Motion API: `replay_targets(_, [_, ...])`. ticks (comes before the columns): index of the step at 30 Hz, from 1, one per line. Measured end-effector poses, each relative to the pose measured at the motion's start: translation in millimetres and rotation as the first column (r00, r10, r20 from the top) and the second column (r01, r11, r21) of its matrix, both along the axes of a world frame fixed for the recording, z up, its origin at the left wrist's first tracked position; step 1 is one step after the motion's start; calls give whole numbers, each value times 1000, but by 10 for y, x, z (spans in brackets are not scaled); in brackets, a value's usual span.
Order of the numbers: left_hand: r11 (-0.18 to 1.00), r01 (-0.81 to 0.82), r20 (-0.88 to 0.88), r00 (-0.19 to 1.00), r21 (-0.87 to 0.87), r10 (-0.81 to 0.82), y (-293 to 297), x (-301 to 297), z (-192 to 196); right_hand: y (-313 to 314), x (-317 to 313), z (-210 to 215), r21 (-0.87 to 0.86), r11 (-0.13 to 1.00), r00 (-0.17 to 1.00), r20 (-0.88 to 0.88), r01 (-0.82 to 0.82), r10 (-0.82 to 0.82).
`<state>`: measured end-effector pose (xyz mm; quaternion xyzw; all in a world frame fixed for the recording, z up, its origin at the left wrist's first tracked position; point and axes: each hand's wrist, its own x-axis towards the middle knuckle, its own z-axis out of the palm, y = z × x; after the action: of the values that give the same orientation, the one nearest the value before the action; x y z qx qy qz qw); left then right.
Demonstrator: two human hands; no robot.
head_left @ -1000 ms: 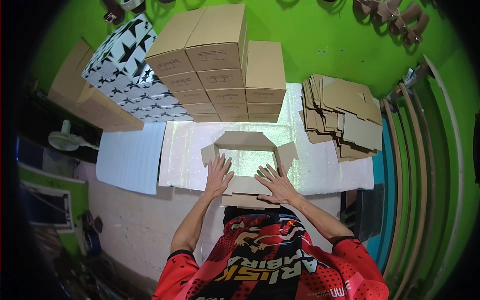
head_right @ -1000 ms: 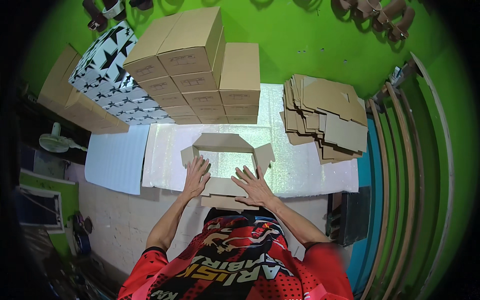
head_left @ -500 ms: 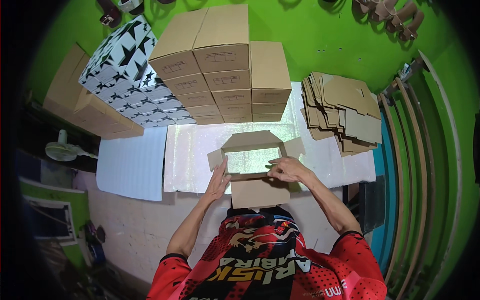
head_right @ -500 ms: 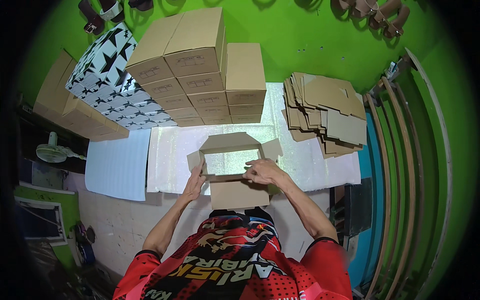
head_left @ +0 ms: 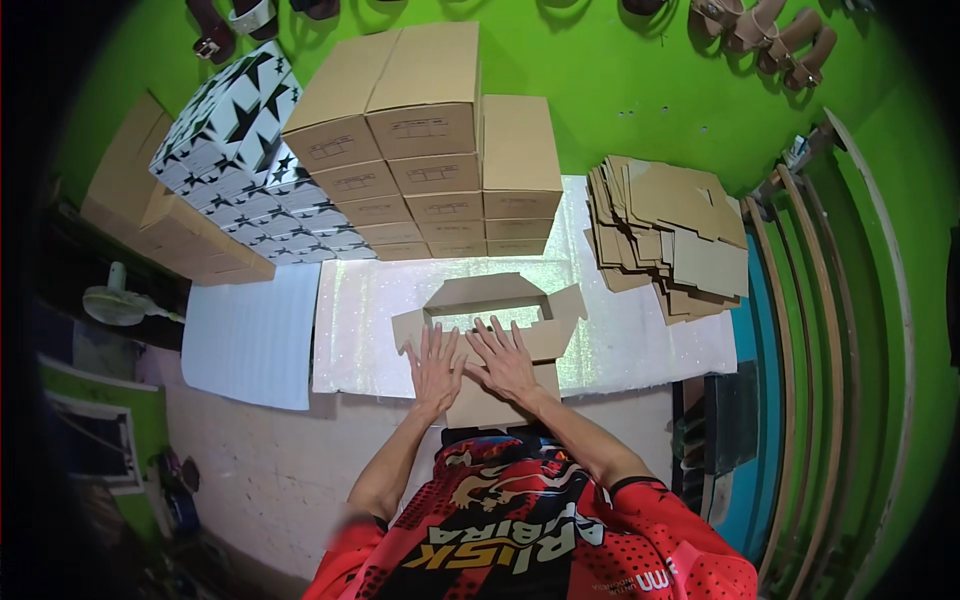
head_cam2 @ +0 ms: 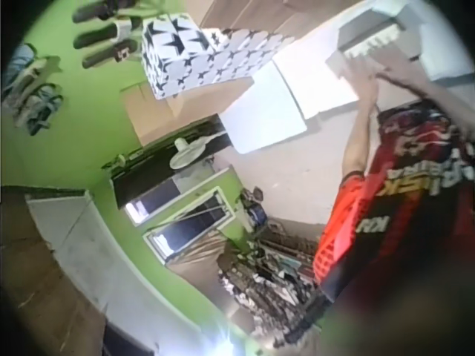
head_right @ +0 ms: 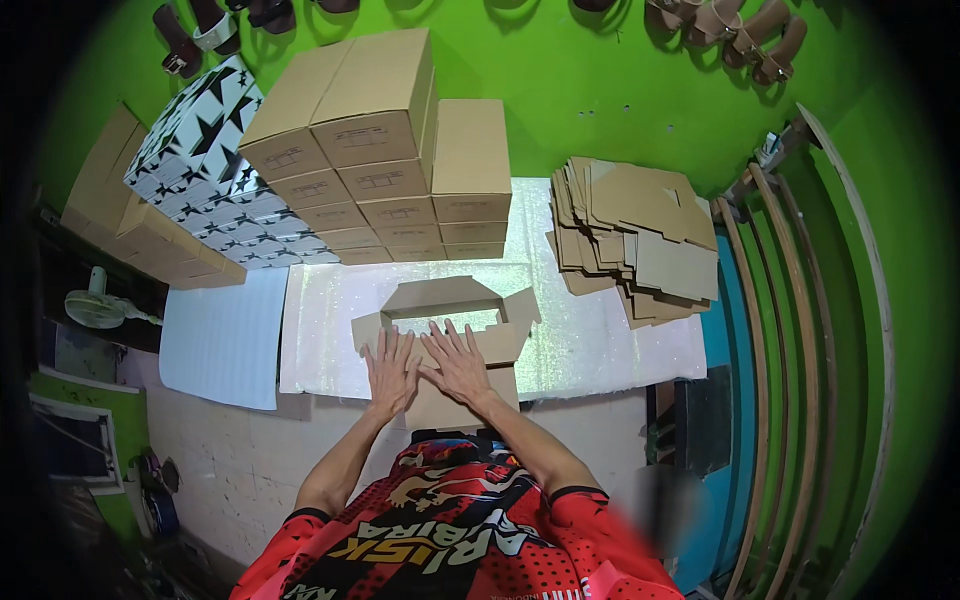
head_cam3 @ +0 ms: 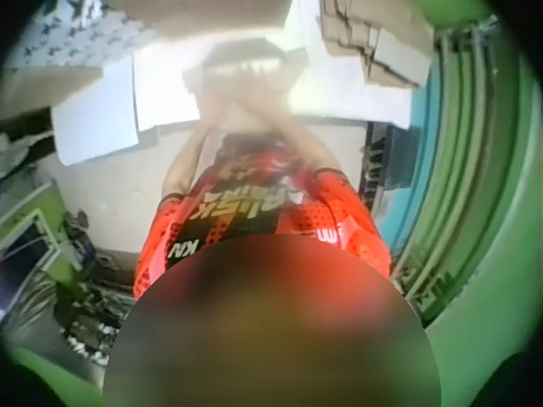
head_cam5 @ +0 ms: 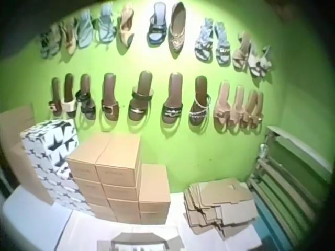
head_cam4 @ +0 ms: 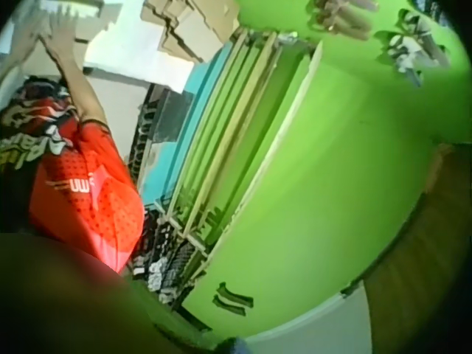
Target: Fold cardboard sheets into shoe boxes.
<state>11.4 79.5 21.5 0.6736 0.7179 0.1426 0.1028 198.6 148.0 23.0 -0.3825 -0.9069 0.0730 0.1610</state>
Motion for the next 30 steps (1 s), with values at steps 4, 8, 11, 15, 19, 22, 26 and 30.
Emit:
replay_targets(4, [1000, -12, -27, 1000, -11, 12, -24, -56, -13, 63, 466, 37, -25, 1000, 1000, 3, 8, -8])
replay_targets(8, [1000, 2, 7, 1000, 3, -2, 7, -13, -3, 128, 806, 16, -54, 993, 995, -11, 102, -103])
replay_targets(11, [1000, -8, 101, 995, -3, 8, -26, 2, -2, 52, 533, 50, -65, 985, 987, 26, 158, -157])
replay_targets(15, [1000, -10, 122, 993, 24, 7, -83, -63, -62, -2, 310, 95, -68, 996, 998, 10, 58, -57])
replay_targets(19, [999, -15, 153, 988, 52, 7, -117, -115, -81, 53, 648, -40, -85, 994, 986, -144, 70, -82])
replay_targets(22, [1000, -25, 103, 994, -7, 25, -89, -90, -33, 35, 664, -28, -79, 990, 992, -41, 120, -123])
replay_targets(26, [998, -69, 19, 997, 4, 69, -129, -73, -59, -87, 453, 10, -78, 990, 993, 9, 114, -114])
replay_targets(30, [998, -67, 21, 998, -3, 67, -119, -106, -124, -116, 163, 50, -83, 997, 1000, -2, -9, 9])
